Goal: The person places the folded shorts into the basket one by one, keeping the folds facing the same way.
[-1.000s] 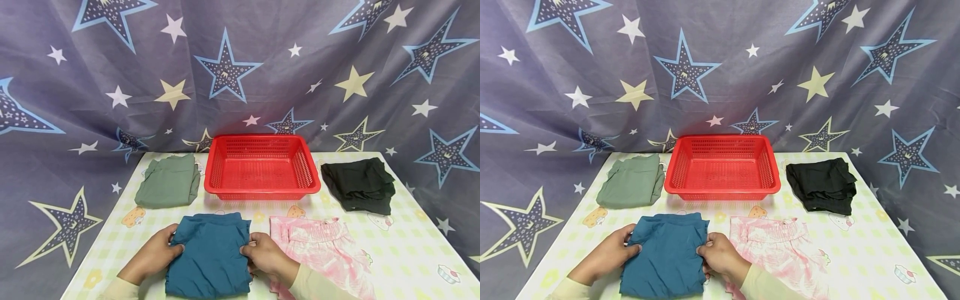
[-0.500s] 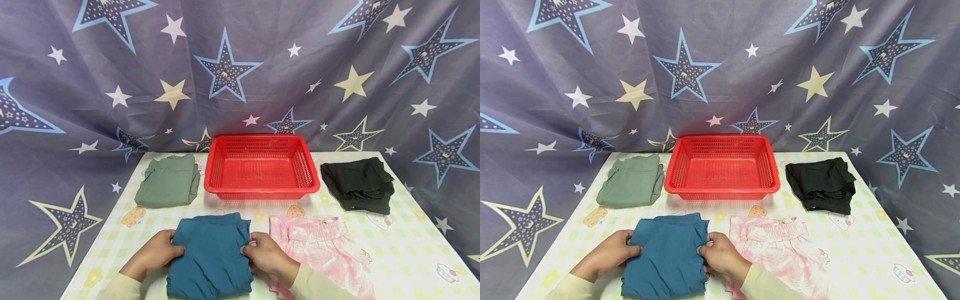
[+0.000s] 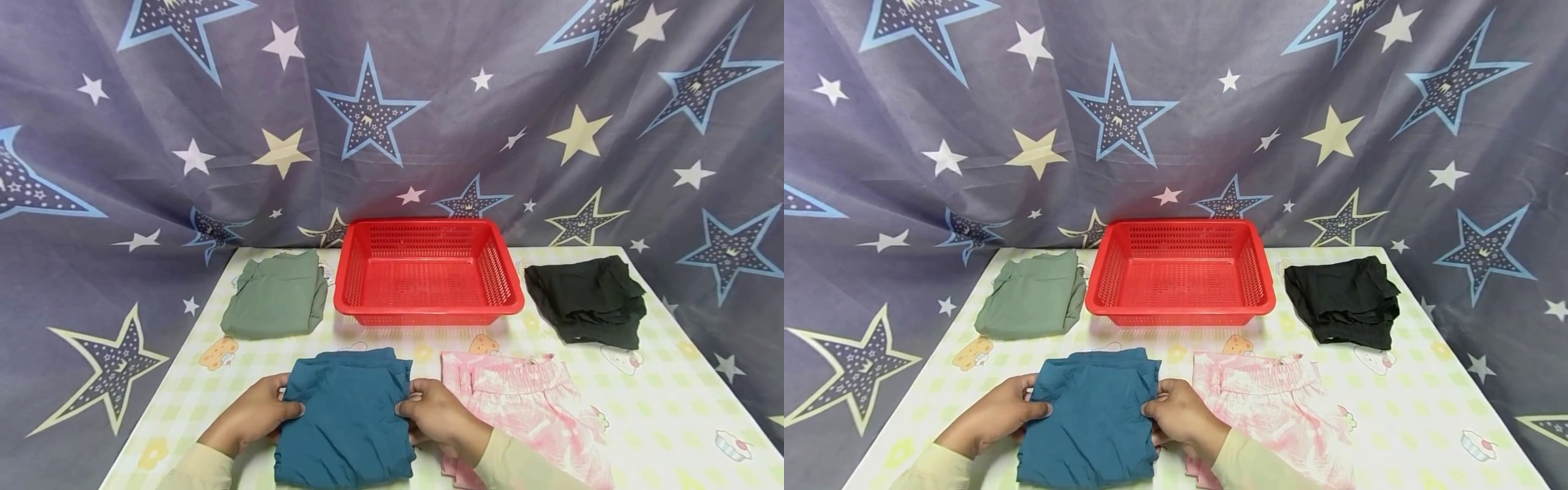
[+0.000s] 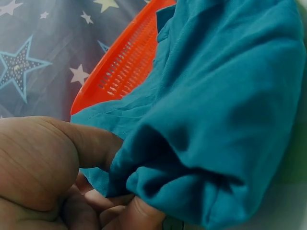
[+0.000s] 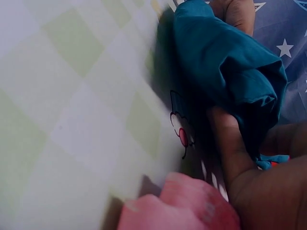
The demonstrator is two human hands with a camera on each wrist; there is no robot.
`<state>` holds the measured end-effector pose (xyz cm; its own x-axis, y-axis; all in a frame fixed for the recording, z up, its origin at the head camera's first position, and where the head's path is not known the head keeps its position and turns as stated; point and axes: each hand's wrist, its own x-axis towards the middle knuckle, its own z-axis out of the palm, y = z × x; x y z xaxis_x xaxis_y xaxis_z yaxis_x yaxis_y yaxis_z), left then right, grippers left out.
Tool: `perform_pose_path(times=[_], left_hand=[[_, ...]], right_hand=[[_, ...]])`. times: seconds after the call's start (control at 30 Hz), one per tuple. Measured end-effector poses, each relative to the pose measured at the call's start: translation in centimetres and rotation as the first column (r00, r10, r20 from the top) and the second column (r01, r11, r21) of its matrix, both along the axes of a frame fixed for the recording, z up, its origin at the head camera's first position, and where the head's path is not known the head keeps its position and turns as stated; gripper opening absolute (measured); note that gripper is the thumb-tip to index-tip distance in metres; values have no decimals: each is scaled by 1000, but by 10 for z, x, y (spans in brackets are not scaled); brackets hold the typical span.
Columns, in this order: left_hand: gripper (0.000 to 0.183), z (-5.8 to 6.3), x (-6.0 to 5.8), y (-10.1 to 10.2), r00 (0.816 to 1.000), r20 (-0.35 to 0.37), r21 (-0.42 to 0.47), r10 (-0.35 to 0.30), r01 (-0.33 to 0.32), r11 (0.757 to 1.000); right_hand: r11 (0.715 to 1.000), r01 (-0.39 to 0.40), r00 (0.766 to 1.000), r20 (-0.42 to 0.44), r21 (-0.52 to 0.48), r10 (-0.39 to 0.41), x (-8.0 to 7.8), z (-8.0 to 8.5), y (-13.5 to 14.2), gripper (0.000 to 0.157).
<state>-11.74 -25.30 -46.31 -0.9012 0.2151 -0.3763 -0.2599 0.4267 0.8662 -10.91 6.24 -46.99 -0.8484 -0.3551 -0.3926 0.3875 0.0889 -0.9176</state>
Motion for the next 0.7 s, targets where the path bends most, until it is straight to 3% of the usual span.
perform_pose_path(times=[0.27,0.7], left_hand=[[66,0,1,2,999,-2,-8,39,-39,999],[59,16,3,7,998,-55,-25,32,-34,999]], right_hand=[[998,22,1000,-17,-53,-23,-2,2,2,23],[997,33,997,-65,-74,-38,-3,6,3,26]])
